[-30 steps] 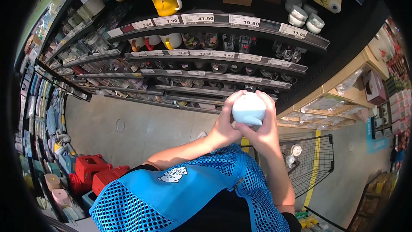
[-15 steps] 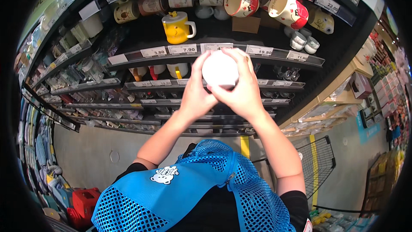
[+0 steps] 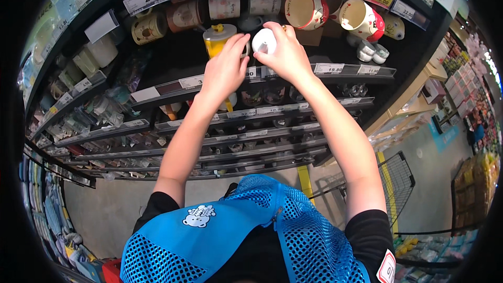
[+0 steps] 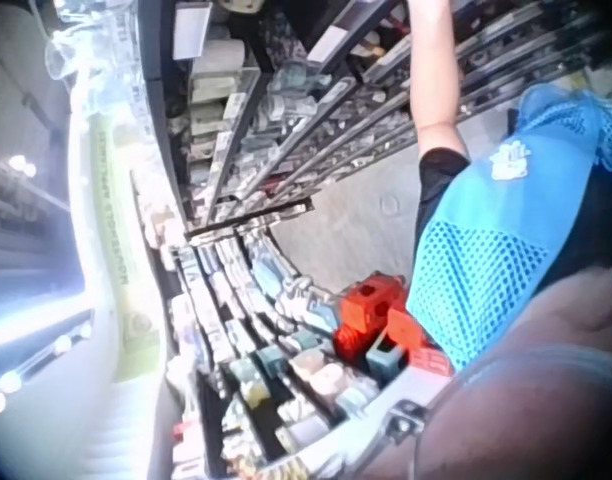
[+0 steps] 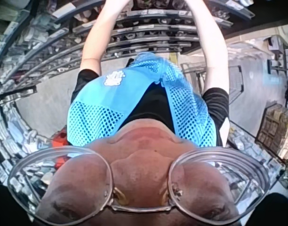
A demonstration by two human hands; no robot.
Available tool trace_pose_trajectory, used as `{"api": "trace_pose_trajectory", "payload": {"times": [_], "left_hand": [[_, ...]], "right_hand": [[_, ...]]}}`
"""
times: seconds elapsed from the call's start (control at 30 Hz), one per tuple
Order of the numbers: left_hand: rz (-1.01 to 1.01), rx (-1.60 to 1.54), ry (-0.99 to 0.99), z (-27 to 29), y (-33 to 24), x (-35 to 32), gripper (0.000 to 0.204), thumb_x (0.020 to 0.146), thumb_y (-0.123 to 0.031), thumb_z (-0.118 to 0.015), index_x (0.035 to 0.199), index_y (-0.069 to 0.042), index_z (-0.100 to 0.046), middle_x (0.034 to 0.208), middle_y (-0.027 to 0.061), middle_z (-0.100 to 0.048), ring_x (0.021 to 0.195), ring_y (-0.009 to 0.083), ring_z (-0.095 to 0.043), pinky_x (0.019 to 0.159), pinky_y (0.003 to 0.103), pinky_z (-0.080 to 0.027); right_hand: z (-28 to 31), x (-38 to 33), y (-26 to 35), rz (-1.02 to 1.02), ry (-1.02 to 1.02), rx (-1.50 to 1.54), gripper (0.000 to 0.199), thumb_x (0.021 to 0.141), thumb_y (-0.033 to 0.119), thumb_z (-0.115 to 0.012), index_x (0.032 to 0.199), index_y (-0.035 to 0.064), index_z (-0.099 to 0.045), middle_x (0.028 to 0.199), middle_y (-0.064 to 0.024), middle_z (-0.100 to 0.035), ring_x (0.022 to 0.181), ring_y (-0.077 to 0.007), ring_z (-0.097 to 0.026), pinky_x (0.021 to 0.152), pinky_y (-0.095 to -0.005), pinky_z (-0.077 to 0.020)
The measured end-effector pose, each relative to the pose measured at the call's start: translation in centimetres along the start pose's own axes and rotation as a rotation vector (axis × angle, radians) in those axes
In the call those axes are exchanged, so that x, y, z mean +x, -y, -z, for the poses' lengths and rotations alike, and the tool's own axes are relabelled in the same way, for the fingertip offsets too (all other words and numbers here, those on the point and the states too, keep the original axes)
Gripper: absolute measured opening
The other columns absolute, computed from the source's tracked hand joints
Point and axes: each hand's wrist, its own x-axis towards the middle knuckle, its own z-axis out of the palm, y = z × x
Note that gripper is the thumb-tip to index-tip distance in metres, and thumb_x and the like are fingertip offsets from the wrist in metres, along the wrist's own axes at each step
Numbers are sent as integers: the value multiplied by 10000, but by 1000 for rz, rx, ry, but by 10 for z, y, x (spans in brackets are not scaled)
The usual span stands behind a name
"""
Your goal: The person organizes and restacks mugs, teapots, and kitchenware on store shelves by hand.
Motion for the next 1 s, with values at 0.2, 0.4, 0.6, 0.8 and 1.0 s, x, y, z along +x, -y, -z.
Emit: {"api": "trace_pose_trajectory", "payload": {"times": [0.2,0.4,0.6,0.8,1.0], "left_hand": [[-159,287,90,-16,29,27,442,812,-62,-566,1252,-19,-552,1140,133,-631,896,284,-677,721,377,-557],[-144,386,166,-20,26,35,299,806,-80,-585,1100,-50,-635,892,106,-653,744,258,-689,610,357,-554],[-154,327,147,-4,34,27,233,796,-78,-591,1021,-71,-655,865,101,-646,756,276,-680,621,371,-551],[-130,286,266,20,39,24,339,798,-12,-568,1125,-53,-644,993,116,-643,887,303,-664,740,392,-548],[-124,191,270,35,54,14,384,785,28,-568,1158,-33,-637,1068,134,-638,948,325,-646,809,399,-532]], "right_hand": [[-22,16,-19,-96,65,-146,737,681,335,-779,1325,131,-484,1226,-221,-531,1104,-377,-590,932,-430,-496],[-28,32,-27,-157,124,-204,762,673,373,-788,1328,114,-499,1215,-223,-564,1091,-372,-610,927,-432,-507],[-38,42,-19,-192,175,-242,775,671,382,-788,1341,131,-491,1217,-219,-575,1075,-370,-619,905,-435,-517],[-59,56,-22,-180,149,-300,820,669,386,-799,1372,160,-444,1307,-229,-493,1096,-381,-607,897,-436,-524],[-80,72,-5,-286,256,-308,808,674,416,-811,1356,175,-452,1347,-199,-449,1137,-384,-590,929,-438,-522]]}}
